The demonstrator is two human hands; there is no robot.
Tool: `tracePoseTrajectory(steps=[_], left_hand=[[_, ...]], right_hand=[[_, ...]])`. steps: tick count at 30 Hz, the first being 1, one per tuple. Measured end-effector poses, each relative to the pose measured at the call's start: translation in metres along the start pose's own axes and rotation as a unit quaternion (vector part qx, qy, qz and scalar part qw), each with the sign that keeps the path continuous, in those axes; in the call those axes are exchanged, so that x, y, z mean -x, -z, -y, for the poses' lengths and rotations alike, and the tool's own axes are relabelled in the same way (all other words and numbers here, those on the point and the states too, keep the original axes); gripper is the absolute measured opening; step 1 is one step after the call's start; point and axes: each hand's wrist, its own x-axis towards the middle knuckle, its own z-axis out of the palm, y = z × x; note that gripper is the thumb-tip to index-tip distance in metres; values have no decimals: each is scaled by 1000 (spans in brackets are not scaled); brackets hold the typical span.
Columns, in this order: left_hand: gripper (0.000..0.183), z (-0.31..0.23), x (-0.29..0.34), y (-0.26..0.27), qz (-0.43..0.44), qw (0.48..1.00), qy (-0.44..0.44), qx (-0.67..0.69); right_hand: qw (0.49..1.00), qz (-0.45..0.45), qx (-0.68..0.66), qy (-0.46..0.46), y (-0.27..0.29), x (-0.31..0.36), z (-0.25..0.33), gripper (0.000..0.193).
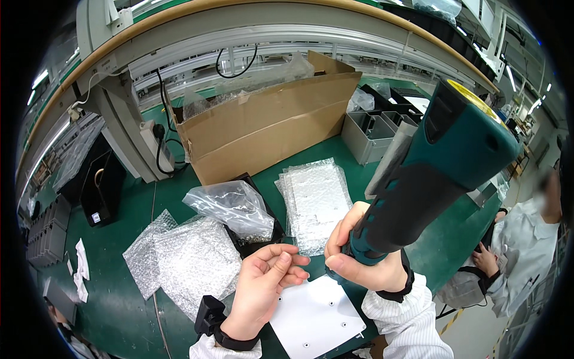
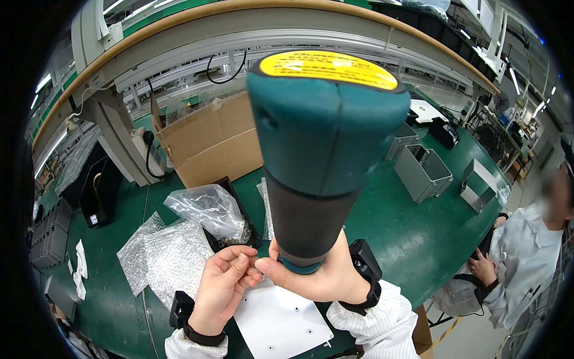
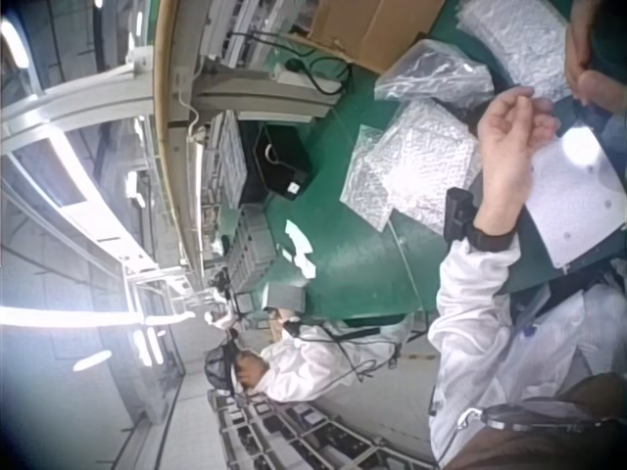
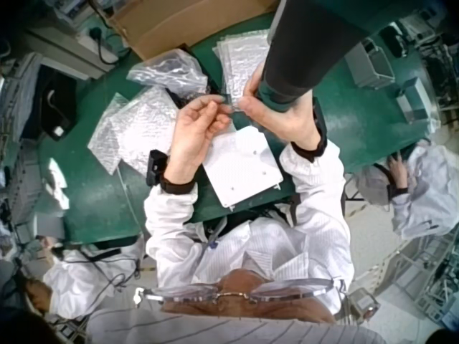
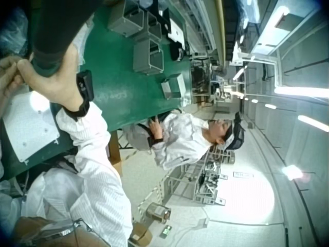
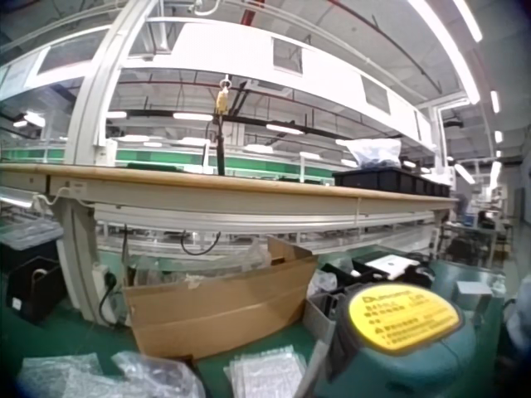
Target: Connecting wires and screwing a panel onto a metal enclosure using an electric screwdriver.
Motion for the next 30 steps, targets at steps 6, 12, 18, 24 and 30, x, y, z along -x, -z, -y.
tracePoseTrajectory(steps=[6, 12, 18, 24, 30], left_hand=[[24, 6, 0, -11, -65, 998, -20, -18], [22, 4, 3, -6, 43, 979, 92, -177], [30, 12, 7, -18, 42, 978, 32, -203], [28, 15, 7, -23, 76, 953, -12, -294], [17, 16, 12, -27, -1, 867, -140, -479]], right_hand=[[996, -57, -60, 38, 6, 7, 13, 30], [953, -113, -244, 141, 8, 21, 26, 35], [959, -91, -164, 214, 10, 26, 31, 31], [962, -83, -169, 197, 8, 29, 34, 33], [947, -59, -272, 160, 2, 30, 27, 33]])
